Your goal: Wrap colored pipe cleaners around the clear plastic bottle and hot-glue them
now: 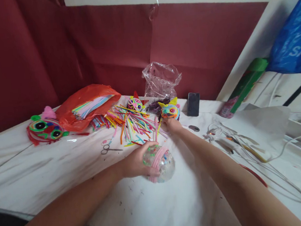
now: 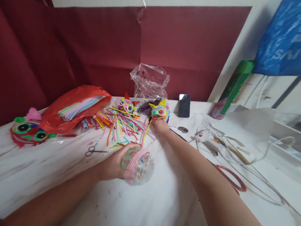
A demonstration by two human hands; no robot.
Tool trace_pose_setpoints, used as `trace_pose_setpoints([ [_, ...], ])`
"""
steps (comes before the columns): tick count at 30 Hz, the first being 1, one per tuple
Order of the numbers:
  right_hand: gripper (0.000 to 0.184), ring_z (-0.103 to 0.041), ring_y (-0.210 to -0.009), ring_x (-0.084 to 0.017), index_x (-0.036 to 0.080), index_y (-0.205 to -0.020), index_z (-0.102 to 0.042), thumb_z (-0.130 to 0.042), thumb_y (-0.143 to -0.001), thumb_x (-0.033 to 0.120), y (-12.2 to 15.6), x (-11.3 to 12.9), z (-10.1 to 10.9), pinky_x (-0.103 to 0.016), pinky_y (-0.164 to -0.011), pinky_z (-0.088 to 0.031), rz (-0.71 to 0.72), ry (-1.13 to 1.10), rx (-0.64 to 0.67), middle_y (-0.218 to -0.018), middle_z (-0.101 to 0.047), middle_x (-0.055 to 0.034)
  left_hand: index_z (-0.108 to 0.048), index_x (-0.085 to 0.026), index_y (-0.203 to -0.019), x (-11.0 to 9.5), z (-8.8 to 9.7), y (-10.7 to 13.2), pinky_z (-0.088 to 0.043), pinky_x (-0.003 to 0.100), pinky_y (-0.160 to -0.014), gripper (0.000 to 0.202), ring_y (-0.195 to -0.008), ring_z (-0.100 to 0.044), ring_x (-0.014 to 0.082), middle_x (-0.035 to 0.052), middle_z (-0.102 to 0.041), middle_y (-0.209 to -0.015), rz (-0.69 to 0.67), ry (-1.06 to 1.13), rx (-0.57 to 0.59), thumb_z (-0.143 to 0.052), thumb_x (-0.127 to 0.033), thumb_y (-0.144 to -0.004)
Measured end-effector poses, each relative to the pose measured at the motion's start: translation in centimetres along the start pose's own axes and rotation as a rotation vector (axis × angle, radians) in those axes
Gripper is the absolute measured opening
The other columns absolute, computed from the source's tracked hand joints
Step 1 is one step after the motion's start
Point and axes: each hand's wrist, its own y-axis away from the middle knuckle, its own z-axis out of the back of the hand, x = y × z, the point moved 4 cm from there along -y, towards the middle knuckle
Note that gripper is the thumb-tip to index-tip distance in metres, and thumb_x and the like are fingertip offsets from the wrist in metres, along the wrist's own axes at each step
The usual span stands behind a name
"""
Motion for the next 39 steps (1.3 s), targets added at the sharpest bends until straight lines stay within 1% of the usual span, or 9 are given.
trace_pose_setpoints([
  [4,0.019,-0.061,-0.092,-0.021,0.016,-0.092,-0.065,-0.046,-0.09,0.018,-0.6,0.1,1.1,-0.031,-0.083,-0.047,0.03,-0.12,-0.21,-0.101,-0.065,-0.0111,-0.042,-0.017,-0.129,-0.3,-0.1,0.1,-0.039,0.045,-0.103,0.089,-0.12,-0.05,0.0321,0.0126,-0.056,-0.126,-0.005,-0.007,-0.006,-0.084,-0.041,-0.054],
  [10,0.018,-0.058,-0.084,-0.02,0.017,-0.092,-0.057,-0.041,-0.091,0.023,-0.9,1.9,3.2,-0.033,-0.079,-0.048,0.094,-0.324,-0.437,-0.087,-0.063,-0.0082,-0.044,-0.017,-0.127,-0.1,-0.2,0.0,-0.041,0.045,-0.101,0.09,-0.118,-0.053,0.0326,0.0128,-0.056,-0.124,0.005,0.005,-0.011,-0.086,-0.041,-0.051],
  [14,0.016,-0.059,-0.084,-0.019,0.019,-0.094,-0.055,-0.043,-0.092,0.03,0.3,4.5,5.5,-0.032,-0.078,-0.048,0.194,-0.419,-0.503,-0.093,-0.063,-0.0083,-0.044,-0.018,-0.127,-0.1,-0.4,0.0,-0.045,0.043,-0.096,0.089,-0.114,-0.056,0.031,0.0121,-0.058,-0.123,0.005,0.043,-0.003,-0.087,-0.041,-0.052],
  [19,0.016,-0.061,-0.087,-0.02,0.02,-0.096,-0.054,-0.046,-0.093,0.034,4.0,6.9,9.6,-0.033,-0.078,-0.048,0.353,-0.465,-0.638,-0.093,-0.066,-0.0078,-0.043,-0.018,-0.128,0.3,-0.4,0.0,-0.046,0.043,-0.094,0.089,-0.115,-0.056,0.0312,0.0126,-0.058,-0.124,-0.014,0.035,-0.004,-0.086,-0.04,-0.054],
  [23,0.017,-0.062,-0.072,-0.017,0.021,-0.091,-0.057,-0.048,-0.092,0.036,6.8,7.0,11.0,-0.03,-0.068,-0.048,0.415,-0.456,-0.571,-0.08,-0.064,-0.0038,-0.043,-0.018,-0.131,0.4,-0.3,0.0,-0.044,0.045,-0.098,0.091,-0.122,-0.051,0.0342,0.0146,-0.057,-0.128,-0.035,0.007,-0.063,-0.085,-0.041,-0.055],
  [28,0.015,-0.06,-0.069,-0.019,0.021,-0.083,-0.061,-0.051,-0.088,0.03,7.7,5.2,9.2,-0.03,-0.066,-0.047,0.459,-0.354,-0.455,-0.075,-0.064,-0.0045,-0.044,-0.019,-0.132,0.0,-0.8,0.2,-0.046,0.045,-0.097,0.093,-0.121,-0.053,0.034,0.014,-0.056,-0.129,-0.027,0.035,-0.017,-0.087,-0.039,-0.052],
  [34,0.019,-0.06,-0.08,-0.023,0.019,-0.083,-0.066,-0.047,-0.086,0.021,5.1,2.7,4.6,-0.035,-0.076,-0.047,0.409,-0.219,-0.281,-0.082,-0.067,-0.0096,-0.046,-0.019,-0.133,-0.2,-1.9,0.5,-0.044,0.046,-0.1,0.1,-0.122,-0.052,0.0354,0.0148,-0.056,-0.131,-0.043,0.019,0.062,-0.09,-0.039,-0.046],
  [36,0.02,-0.059,-0.085,-0.025,0.017,-0.086,-0.068,-0.048,-0.084,0.017,4.2,3.1,3.5,-0.038,-0.08,-0.046,0.41,-0.201,-0.247,-0.087,-0.069,-0.0128,-0.046,-0.018,-0.133,-0.4,-2.2,0.5,-0.043,0.048,-0.102,0.099,-0.122,-0.053,0.0358,0.0155,-0.056,-0.131,-0.046,0.003,0.095,-0.089,-0.038,-0.046],
  [39,0.025,-0.06,-0.092,-0.024,0.016,-0.088,-0.07,-0.046,-0.084,0.011,3.2,5.5,1.7,-0.037,-0.087,-0.044,0.46,-0.187,-0.148,-0.097,-0.071,-0.0134,-0.045,-0.016,-0.133,-0.6,-2.2,0.5,-0.043,0.05,-0.102,0.098,-0.12,-0.054,0.0363,0.0169,-0.056,-0.131,-0.052,-0.006,0.12,-0.087,-0.04,-0.048],
])
